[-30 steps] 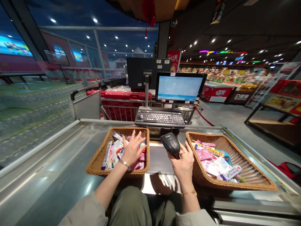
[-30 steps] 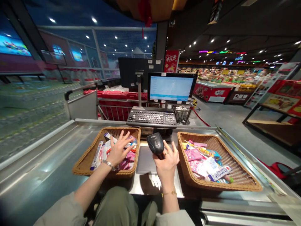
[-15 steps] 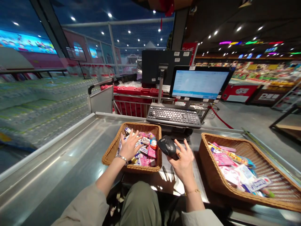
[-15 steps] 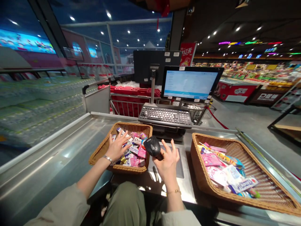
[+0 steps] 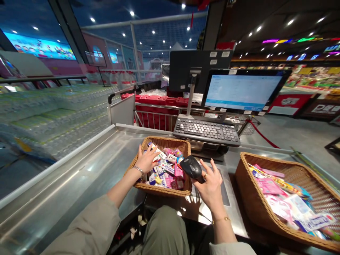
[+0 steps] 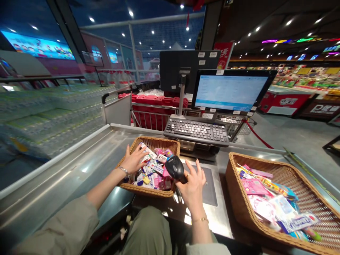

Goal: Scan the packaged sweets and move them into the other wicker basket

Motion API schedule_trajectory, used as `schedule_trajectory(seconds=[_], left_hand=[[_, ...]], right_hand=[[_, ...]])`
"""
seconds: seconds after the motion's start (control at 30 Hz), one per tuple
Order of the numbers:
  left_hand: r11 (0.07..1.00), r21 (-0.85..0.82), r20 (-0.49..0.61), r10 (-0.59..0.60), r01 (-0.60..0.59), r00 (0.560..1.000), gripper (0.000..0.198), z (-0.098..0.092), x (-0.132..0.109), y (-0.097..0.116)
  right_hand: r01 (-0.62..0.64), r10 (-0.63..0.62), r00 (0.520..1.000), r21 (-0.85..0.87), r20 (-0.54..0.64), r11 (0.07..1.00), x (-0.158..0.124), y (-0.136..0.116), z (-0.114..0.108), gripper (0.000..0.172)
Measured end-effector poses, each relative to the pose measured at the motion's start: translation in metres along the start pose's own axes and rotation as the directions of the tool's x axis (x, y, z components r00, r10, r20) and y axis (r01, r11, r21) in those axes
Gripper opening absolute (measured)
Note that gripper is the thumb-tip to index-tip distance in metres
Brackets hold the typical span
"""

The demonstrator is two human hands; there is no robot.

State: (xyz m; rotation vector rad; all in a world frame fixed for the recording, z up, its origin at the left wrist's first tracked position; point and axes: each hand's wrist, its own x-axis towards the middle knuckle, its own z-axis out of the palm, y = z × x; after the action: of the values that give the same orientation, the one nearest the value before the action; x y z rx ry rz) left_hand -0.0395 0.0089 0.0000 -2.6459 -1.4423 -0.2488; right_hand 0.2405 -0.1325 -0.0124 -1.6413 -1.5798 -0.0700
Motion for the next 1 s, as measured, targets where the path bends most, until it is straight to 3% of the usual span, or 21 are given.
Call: schedule_trajectory(seconds=[0.2, 0.33, 0.67, 0.9, 1.0], left_hand=[[0.988, 0.101, 0.070, 0.108, -0.115, 0.992, 0.054, 0.008, 0.018, -0.021], [0.990, 0.092, 0.065, 0.097, -0.103, 0.993, 0.055, 0.013, 0.023, -0.031], [0.988, 0.127, 0.080, 0.075, -0.085, 0.994, 0.052, 0.002, 0.010, -0.050], [0.983, 0.159, 0.195, 0.063, -0.095, 0.979, 0.056, -0.003, 0.003, -0.052], [0.987, 0.143, 0.185, 0.050, -0.077, 0.982, 0.053, -0.002, 0.001, -0.057]], right_hand=[[-0.010, 0.010, 1.000, 0.003, 0.004, 1.000, -0.001, -0.002, 0.005, 0.018], [-0.010, 0.010, 1.000, 0.004, 0.009, 1.000, -0.001, -0.001, 0.006, 0.018], [0.027, -0.026, 0.999, 0.019, -0.024, 0.999, 0.001, 0.002, 0.009, 0.018], [0.030, -0.029, 0.999, 0.023, -0.033, 0.999, 0.000, 0.001, 0.012, 0.020], [0.040, -0.039, 0.998, 0.021, -0.043, 0.999, 0.000, 0.001, 0.011, 0.020]])
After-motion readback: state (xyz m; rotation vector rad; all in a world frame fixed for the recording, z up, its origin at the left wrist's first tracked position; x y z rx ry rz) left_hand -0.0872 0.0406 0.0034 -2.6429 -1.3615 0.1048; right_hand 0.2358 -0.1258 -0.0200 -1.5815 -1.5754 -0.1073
